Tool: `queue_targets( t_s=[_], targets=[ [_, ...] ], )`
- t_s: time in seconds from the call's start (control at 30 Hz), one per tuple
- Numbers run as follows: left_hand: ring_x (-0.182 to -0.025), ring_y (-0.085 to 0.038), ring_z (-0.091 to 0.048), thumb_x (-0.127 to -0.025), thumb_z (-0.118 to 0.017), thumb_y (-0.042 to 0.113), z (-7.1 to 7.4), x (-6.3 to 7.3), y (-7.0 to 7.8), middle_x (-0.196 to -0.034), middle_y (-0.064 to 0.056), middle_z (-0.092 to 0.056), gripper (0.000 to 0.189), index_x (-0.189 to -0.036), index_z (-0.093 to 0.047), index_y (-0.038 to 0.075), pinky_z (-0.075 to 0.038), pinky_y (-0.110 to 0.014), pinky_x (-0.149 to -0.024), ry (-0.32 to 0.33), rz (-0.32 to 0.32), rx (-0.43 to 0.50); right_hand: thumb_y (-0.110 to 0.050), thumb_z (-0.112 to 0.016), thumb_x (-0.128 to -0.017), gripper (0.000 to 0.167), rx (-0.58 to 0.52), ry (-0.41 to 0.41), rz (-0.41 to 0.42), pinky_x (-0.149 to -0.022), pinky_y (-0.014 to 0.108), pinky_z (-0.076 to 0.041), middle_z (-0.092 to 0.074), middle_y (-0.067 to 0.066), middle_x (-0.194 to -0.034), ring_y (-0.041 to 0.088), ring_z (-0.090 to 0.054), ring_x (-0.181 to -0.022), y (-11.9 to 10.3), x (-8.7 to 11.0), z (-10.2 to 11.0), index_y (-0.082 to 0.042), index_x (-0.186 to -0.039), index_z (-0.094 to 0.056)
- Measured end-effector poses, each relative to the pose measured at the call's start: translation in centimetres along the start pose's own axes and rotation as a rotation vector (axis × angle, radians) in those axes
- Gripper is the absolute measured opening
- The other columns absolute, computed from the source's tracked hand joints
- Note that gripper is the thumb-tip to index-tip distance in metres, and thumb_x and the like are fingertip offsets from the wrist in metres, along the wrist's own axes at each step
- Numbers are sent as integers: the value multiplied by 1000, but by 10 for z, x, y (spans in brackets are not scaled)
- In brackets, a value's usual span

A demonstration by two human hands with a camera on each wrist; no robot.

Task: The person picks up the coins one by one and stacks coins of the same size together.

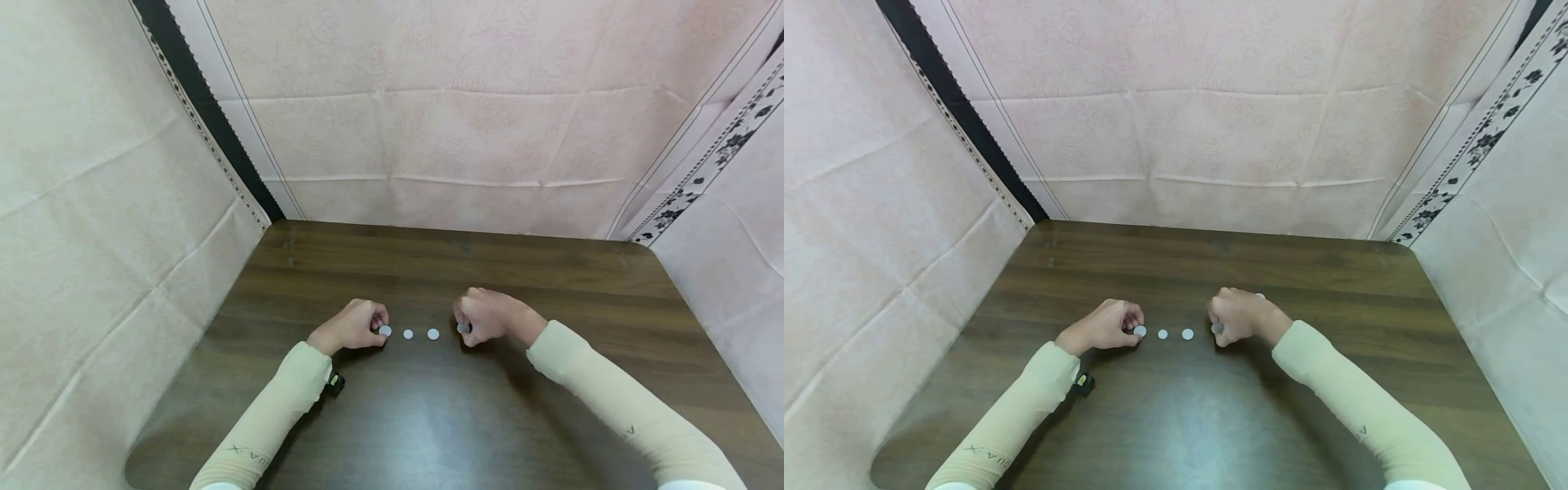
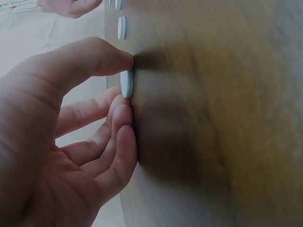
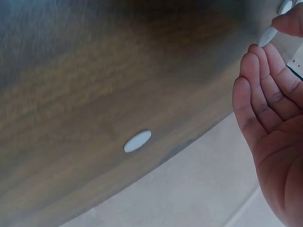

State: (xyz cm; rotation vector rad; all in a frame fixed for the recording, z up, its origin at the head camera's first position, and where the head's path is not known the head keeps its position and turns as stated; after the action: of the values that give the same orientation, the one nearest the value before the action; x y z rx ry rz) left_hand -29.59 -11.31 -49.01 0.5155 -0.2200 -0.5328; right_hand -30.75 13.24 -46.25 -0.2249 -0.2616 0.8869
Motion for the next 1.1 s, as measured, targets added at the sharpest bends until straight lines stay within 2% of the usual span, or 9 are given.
queue_targets(
  t_s=[0.2,0.3,0.4,0.53,0.6,0.83,1.1],
  targets=[
    [-84,-7,-60,-86,-84,17,-1,0,0,-88,4,-67,18,-97,-70,12,-53,-25,-80,-1,-6,-2,-14,-79,-75,15,32,27,7,-53,18,-36,-51,-11,-69,0,-39,-56,-5,1,-6,-11,-76,-64],
    [-84,-8,-60,-86,-84,18,-1,-1,0,-89,4,-67,18,-97,-70,12,-53,-25,-80,-1,-6,-3,-14,-78,-74,14,35,37,1,-54,18,-37,-53,-10,-70,0,-40,-56,-6,0,-9,-11,-77,-64],
    [-85,-8,-60,-86,-84,18,-1,-1,-1,-89,4,-68,19,-97,-70,12,-54,-25,-80,0,-5,-7,-13,-76,-73,17,44,55,2,-53,18,-34,-48,-12,-69,0,-37,-57,-8,0,-11,-14,-72,-60],
    [-85,-8,-61,-86,-84,18,-1,-2,-1,-90,4,-68,19,-98,-71,12,-54,-25,-81,1,-5,-9,-10,-73,-73,29,58,71,11,-53,19,-26,-36,-12,-68,1,-28,-58,-9,0,-12,-19,-64,-47],
    [-85,-8,-60,-86,-84,18,-1,-2,-1,-90,3,-68,20,-98,-71,11,-54,-25,-81,-1,-5,-5,-10,-72,-74,31,65,77,14,-53,19,-25,-37,-12,-68,1,-28,-58,-9,1,-13,-20,-62,-45],
    [-85,-8,-60,-86,-84,18,0,-2,-1,-90,3,-68,20,-99,-71,12,-54,-27,-81,-8,7,0,-12,-75,-78,12,77,78,13,-55,18,-39,-57,-8,-76,2,-44,-60,-10,4,-11,-12,-74,-64],
    [-85,-9,-59,-87,-84,19,-1,-1,0,-91,3,-67,20,-100,-70,12,-54,-27,-81,-12,16,2,-8,-76,-79,13,49,49,13,-55,18,-37,-55,-6,-75,3,-43,-60,-10,4,-11,-10,-73,-65]
  ],
)
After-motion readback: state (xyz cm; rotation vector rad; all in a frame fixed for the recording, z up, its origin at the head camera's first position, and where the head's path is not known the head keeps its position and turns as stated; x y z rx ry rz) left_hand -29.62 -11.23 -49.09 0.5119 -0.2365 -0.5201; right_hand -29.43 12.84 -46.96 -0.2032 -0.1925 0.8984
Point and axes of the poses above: each hand's wrist, its own x-axis away from the middle knuckle, its own z-axis out of the back of the hand, y = z × x, the point moved 6 cm from there along -x, towards the middle knuckle
